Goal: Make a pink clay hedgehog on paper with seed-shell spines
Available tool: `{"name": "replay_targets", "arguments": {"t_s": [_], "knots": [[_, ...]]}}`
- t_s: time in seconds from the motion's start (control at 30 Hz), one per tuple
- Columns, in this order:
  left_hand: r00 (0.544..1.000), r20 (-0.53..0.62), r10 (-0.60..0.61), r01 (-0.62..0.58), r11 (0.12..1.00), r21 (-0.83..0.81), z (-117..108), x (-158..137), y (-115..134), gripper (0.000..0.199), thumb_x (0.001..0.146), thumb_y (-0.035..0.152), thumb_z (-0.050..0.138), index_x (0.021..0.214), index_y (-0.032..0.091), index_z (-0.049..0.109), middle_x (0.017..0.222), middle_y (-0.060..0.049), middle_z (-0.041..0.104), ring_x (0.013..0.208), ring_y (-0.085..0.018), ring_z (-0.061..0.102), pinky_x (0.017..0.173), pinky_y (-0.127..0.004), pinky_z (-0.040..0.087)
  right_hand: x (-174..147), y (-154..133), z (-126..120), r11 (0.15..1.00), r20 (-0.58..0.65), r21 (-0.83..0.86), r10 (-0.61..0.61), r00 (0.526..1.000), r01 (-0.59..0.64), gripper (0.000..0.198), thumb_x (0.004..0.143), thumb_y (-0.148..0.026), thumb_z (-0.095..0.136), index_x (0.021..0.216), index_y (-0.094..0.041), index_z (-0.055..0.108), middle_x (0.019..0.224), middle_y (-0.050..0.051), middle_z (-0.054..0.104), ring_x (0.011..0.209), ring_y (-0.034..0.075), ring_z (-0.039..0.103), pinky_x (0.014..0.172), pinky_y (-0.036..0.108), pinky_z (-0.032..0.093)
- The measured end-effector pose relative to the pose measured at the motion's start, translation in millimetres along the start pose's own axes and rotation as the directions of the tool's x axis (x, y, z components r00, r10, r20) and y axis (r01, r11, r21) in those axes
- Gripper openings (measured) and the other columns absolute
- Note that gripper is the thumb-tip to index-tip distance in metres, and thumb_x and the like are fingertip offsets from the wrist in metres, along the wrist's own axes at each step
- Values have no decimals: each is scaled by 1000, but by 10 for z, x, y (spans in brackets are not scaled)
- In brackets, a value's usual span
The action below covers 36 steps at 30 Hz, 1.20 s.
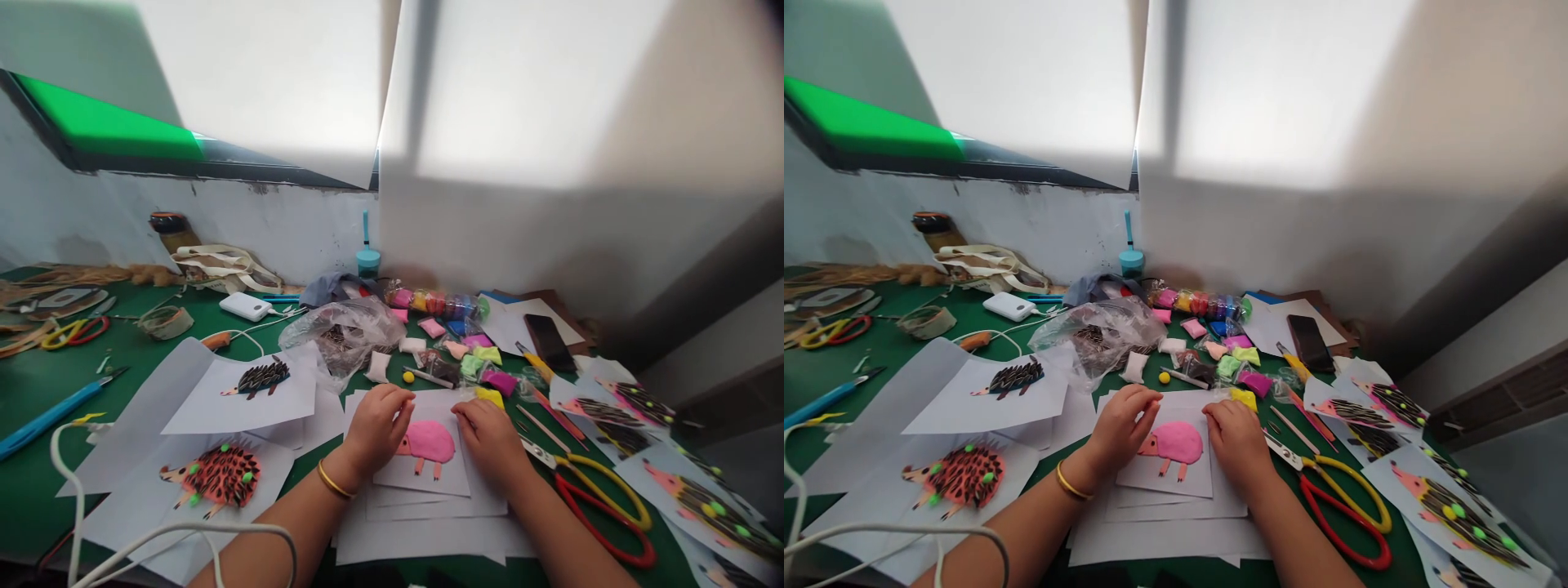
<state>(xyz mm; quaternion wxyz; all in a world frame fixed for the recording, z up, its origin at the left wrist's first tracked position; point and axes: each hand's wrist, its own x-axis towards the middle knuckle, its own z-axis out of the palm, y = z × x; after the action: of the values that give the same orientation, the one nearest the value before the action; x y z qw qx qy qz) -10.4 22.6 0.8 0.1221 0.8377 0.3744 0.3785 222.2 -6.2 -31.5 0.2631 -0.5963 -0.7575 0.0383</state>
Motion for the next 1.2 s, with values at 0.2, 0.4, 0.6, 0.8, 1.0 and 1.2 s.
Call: {"name": "replay_targets", "arguments": {"t_s": [0.2,0.4,0.6,0.8,1.0,1.2], "knots": [[986,80,145,-149,988,47,-21,-3,88,22,89,19,46,106,22,60,96,-7,63,90,-19,56,81,-35,44,14,-2,8,1000,2,3,3,1000,-3,22,89,-22,44,93,-21,65,90,6,66,89,21,57,82,34,41],[993,73,89,-95,992,86,-36,1,56,20,90,21,44,101,20,60,92,-7,62,87,-20,55,79,-35,44,9,-3,6,1000,5,9,8,1000,-8,21,88,-21,44,92,-21,65,89,5,66,88,21,57,81,34,41],[997,59,44,-48,997,67,5,-17,5,18,90,19,44,99,20,60,90,-7,61,86,-19,55,77,-34,44,8,-20,5,1000,-7,16,23,1000,-22,19,88,-21,45,91,-21,64,88,5,66,88,20,57,81,33,40],[998,19,63,-63,998,31,88,-35,-77,25,89,15,44,109,20,59,98,-8,60,92,-19,54,81,-35,46,6,-9,32,1000,-11,4,15,1000,-15,19,87,-21,46,90,-22,65,87,4,66,88,21,57,80,34,40],[996,32,85,-86,996,27,30,-32,-4,25,89,16,44,109,21,60,97,-7,61,91,-19,55,81,-35,46,9,12,61,1000,-21,-5,0,1000,0,19,87,-21,46,89,-22,65,86,5,66,86,21,58,79,34,41],[997,-73,-25,23,1000,-18,26,-12,7,25,90,18,45,110,21,59,100,-7,62,95,-18,55,86,-34,45,10,17,59,1000,-27,22,-18,999,19,20,86,-21,46,90,-21,65,87,5,67,87,21,58,79,34,41]]}}
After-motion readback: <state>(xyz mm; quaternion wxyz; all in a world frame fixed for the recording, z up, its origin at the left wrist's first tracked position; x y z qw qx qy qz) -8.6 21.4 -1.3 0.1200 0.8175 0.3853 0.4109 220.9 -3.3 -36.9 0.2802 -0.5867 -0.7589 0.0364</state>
